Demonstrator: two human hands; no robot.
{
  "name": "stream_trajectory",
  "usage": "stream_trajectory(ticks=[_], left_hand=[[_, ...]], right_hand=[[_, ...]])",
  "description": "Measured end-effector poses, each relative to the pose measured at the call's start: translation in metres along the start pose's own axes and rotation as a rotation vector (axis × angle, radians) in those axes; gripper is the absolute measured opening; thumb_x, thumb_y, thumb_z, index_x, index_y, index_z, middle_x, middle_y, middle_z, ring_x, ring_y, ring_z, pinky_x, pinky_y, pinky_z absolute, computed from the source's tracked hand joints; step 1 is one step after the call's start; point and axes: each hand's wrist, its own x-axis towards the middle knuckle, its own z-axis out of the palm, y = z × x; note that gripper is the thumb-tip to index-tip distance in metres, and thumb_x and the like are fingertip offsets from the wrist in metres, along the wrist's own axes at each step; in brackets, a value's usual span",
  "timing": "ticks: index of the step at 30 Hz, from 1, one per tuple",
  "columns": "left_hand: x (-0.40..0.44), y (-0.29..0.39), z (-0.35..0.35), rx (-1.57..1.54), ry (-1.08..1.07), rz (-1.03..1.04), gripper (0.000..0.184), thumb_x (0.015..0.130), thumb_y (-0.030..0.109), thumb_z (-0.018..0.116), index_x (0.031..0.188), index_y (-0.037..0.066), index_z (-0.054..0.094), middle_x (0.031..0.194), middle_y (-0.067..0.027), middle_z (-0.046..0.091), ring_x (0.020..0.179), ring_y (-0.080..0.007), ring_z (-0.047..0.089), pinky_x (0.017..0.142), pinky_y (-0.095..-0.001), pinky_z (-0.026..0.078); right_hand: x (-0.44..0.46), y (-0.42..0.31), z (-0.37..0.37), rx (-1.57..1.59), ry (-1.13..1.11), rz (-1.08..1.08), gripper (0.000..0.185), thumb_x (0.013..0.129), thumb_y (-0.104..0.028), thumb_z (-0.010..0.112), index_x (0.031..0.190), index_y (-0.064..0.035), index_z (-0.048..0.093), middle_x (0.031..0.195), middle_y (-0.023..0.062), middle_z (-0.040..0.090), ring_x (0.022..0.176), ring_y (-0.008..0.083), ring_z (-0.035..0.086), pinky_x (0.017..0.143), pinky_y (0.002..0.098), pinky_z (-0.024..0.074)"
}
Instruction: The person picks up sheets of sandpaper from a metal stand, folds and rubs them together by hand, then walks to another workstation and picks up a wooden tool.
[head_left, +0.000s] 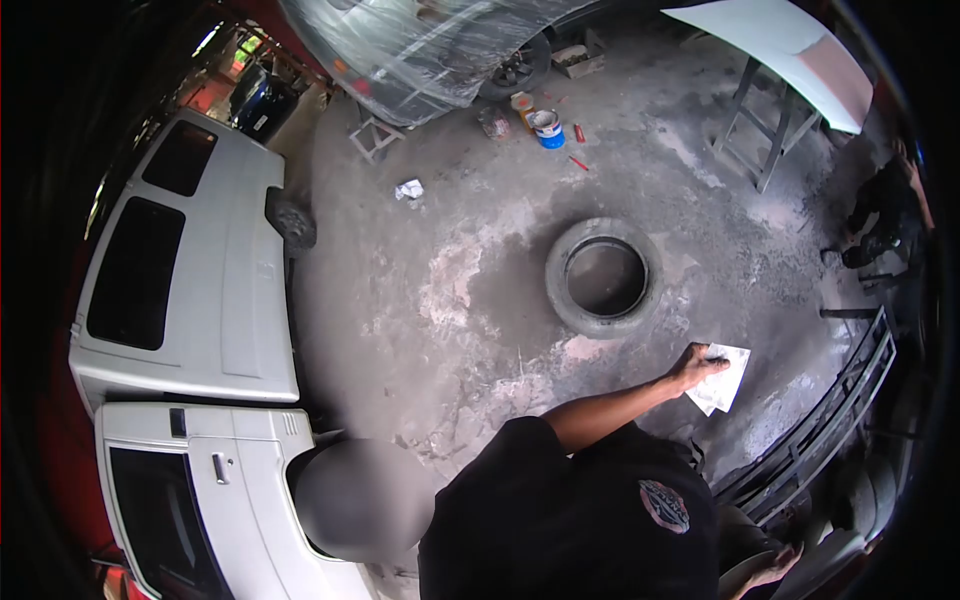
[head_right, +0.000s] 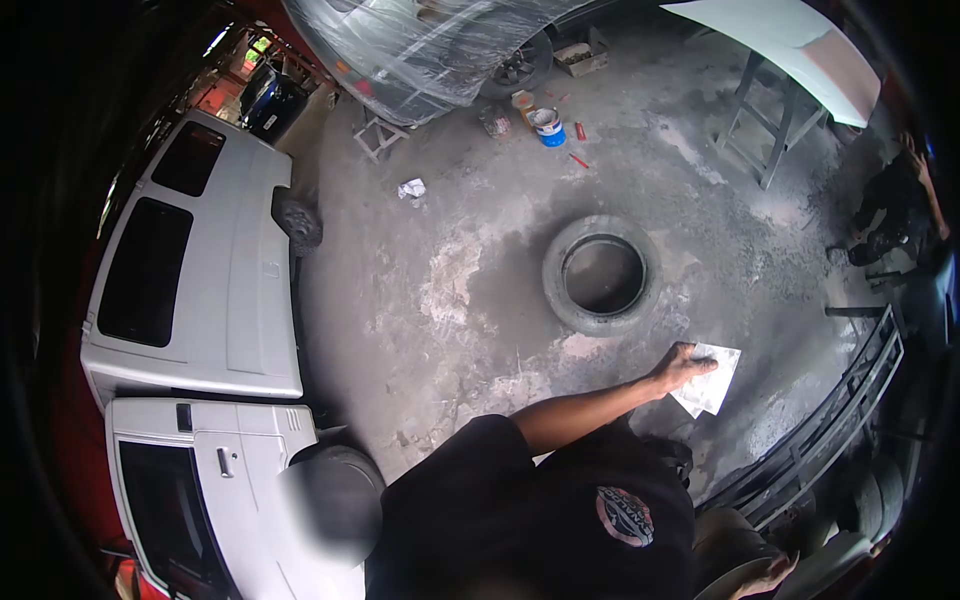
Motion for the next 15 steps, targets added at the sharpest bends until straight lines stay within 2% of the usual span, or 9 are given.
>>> stream_trajectory(ticks=[1, 2, 3, 4, 5, 9, 10, 11, 15], left_hand=[[0.0, 0.005, 0.006, 0.01, 0.025, -0.036, 0.023, 0.091, 0.02, 0.078, 0.103, 0.002, 0.072, 0.092, 0.0012, 0.071, 0.085, -0.0066, 0.063, 0.077, -0.0281, 0.053], [0.003, -0.004, 0.004, 0.083, 0.017, 0.044, 0.025, 0.092, 0.019, 0.078, 0.108, 0.001, 0.072, 0.094, -0.0004, 0.073, 0.084, -0.0078, 0.065, 0.076, -0.0281, 0.053], [0.009, -0.012, 0.002, 0.154, 0.009, 0.117, 0.028, 0.093, 0.019, 0.077, 0.114, 0.001, 0.072, 0.097, -0.0019, 0.074, 0.084, -0.0091, 0.066, 0.075, -0.028, 0.054], [0.012, -0.017, 0.002, 0.12, -0.005, 0.111, 0.027, 0.092, 0.019, 0.077, 0.111, 0.0, 0.072, 0.096, -0.0029, 0.074, 0.084, -0.0098, 0.066, 0.075, -0.0281, 0.054], [0.008, -0.014, 0.003, 0.106, 0.0, 0.107, 0.027, 0.092, 0.019, 0.077, 0.111, 0.0, 0.072, 0.096, -0.0029, 0.074, 0.084, -0.0098, 0.066, 0.075, -0.0281, 0.054], [-0.005, 0.02, 0.006, 0.307, 0.144, 0.062, 0.023, 0.094, 0.017, 0.074, 0.104, -0.003, 0.069, 0.088, -0.0013, 0.069, 0.083, -0.0071, 0.058, 0.073, -0.0277, 0.051], [-0.008, 0.018, 0.006, 0.251, 0.156, 0.171, 0.024, 0.094, 0.017, 0.073, 0.106, -0.003, 0.069, 0.09, -0.0011, 0.069, 0.084, -0.0072, 0.058, 0.074, -0.028, 0.051], [-0.008, 0.014, 0.007, 0.195, 0.157, 0.279, 0.025, 0.095, 0.018, 0.072, 0.108, -0.004, 0.068, 0.092, -0.0008, 0.069, 0.085, -0.0072, 0.058, 0.074, -0.0283, 0.05], [-0.025, 0.022, 0.009, 0.242, 0.169, 0.217, 0.033, 0.102, 0.028, 0.065, 0.118, -0.001, 0.068, 0.094, -0.0024, 0.07, 0.086, -0.0079, 0.058, 0.075, -0.0294, 0.05]], right_hand=[[0.004, -0.025, 0.019, 0.021, 0.009, -0.013, 0.046, 0.098, -0.029, 0.053, 0.133, -0.0016, 0.063, 0.103, 0.0141, 0.072, 0.095, 0.0253, 0.07, 0.08, 0.0376, 0.0555], [0.005, -0.047, 0.043, 0.433, -0.246, -0.183, 0.052, 0.102, -0.038, 0.049, 0.144, -0.0075, 0.057, 0.116, 0.0138, 0.069, 0.107, 0.0275, 0.068, 0.093, 0.0438, 0.0541], [0.007, -0.06, 0.075, 0.674, -0.312, -0.147, 0.045, 0.105, -0.026, 0.049, 0.146, -0.0095, 0.055, 0.132, 0.012, 0.062, 0.118, 0.0246, 0.062, 0.1, 0.0357, 0.0492], [0.001, -0.104, 0.088, 0.855, -0.399, 0.226, 0.046, 0.103, -0.011, 0.055, 0.149, -0.0094, 0.052, 0.139, 0.0108, 0.057, 0.118, 0.0223, 0.059, 0.099, 0.0342, 0.0493], [-0.006, -0.161, 0.096, 0.471, -0.471, -0.187, 0.054, 0.098, 0.001, 0.06, 0.15, -0.0099, 0.051, 0.139, 0.0124, 0.056, 0.114, 0.0221, 0.059, 0.095, 0.0332, 0.0513], [-0.033, -0.343, 0.104, 0.521, -0.757, -0.331, 0.068, 0.096, -0.011, 0.07, 0.157, -0.0142, 0.04, 0.147, 0.0187, 0.051, 0.107, 0.0289, 0.062, 0.08, 0.0376, 0.0553], [-0.038, -0.364, 0.111, 0.555, -0.809, -0.357, 0.074, 0.094, -0.017, 0.073, 0.159, -0.0142, 0.037, 0.15, 0.0189, 0.047, 0.11, 0.0327, 0.062, 0.082, 0.0409, 0.0554], [-0.04, -0.384, 0.113, 0.529, -0.864, -0.39, 0.08, 0.093, -0.022, 0.074, 0.16, -0.0131, 0.032, 0.153, 0.0199, 0.044, 0.116, 0.0364, 0.06, 0.086, 0.0441, 0.0548], [-0.043, -0.414, 0.139, 0.467, -0.839, -0.779, 0.095, 0.086, -0.032, 0.08, 0.16, -0.0041, 0.027, 0.15, 0.0286, 0.043, 0.133, 0.0446, 0.05, 0.108, 0.0469, 0.0454]])
